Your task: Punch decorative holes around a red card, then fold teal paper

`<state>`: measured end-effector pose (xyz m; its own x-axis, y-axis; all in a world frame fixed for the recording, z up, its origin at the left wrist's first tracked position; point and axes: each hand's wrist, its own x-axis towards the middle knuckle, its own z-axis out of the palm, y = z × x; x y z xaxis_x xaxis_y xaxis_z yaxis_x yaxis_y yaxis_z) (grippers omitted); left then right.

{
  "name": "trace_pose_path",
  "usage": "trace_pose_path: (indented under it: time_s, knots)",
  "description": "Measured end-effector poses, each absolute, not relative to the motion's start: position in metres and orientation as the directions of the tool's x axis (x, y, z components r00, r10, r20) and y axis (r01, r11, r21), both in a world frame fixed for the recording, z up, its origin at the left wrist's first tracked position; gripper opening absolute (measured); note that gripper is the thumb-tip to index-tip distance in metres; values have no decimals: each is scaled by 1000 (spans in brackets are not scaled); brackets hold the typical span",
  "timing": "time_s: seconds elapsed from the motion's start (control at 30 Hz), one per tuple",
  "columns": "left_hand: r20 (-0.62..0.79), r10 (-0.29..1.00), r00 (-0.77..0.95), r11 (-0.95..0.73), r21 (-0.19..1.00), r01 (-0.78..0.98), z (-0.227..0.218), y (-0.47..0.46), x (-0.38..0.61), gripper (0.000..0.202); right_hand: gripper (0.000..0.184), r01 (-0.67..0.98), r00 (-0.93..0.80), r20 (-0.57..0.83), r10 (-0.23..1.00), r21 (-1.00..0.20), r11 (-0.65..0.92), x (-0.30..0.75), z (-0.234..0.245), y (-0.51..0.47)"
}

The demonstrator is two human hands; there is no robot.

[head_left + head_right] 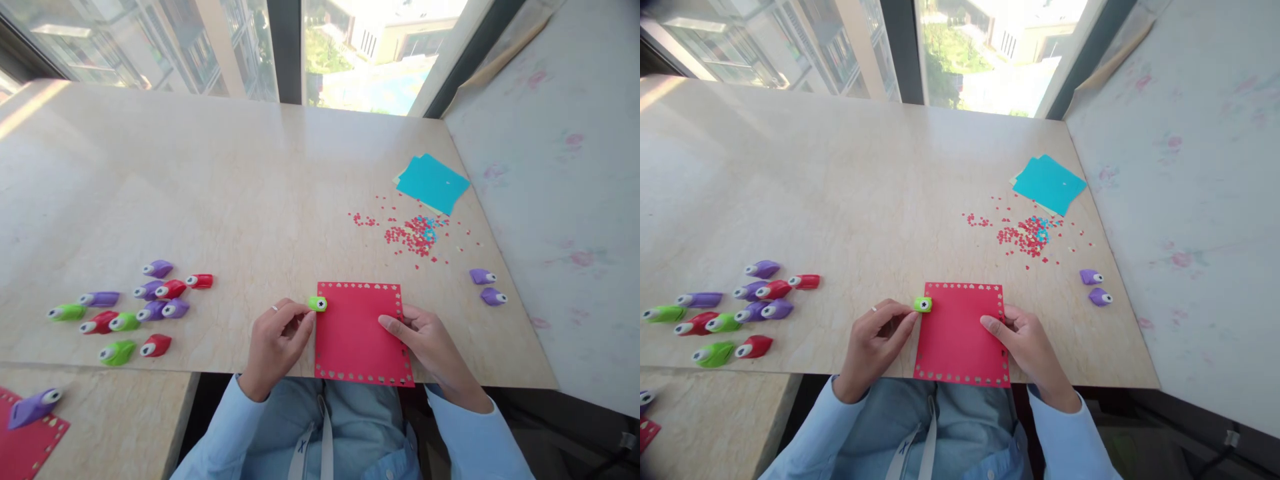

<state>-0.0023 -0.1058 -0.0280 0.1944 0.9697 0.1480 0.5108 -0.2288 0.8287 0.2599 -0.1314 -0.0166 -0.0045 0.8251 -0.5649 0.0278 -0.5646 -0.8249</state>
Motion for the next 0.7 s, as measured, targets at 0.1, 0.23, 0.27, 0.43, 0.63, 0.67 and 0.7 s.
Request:
trace_pose_path:
  time_s: [0.1,0.23,0.27,0.43,0.63,0.67,0.7]
  knots:
    - [129,973,191,-210,839,502,-27,-105,-2,13,50,54,12,-577,816,-815,-577,261,-18,-131]
    - [108,976,190,-192,839,509,-26,-104,-2,13,50,65,29,-596,803,-800,-596,259,-18,-129]
    - [104,977,187,-187,840,510,-26,-104,-2,12,51,62,33,-603,797,-795,-604,259,-18,-128]
    - [90,976,196,-180,842,509,-27,-105,-2,12,49,45,28,-625,780,-779,-626,257,-16,-128]
    - [-7,993,118,-44,908,418,-22,-103,-5,19,49,51,26,-617,786,-785,-618,258,-18,-128]
    - [-50,992,114,2,920,391,-20,-100,-7,21,49,62,26,-609,793,-790,-609,258,-18,-128]
    - [-103,987,123,50,927,371,-17,-97,-9,24,48,73,25,-600,800,-797,-600,258,-19,-128]
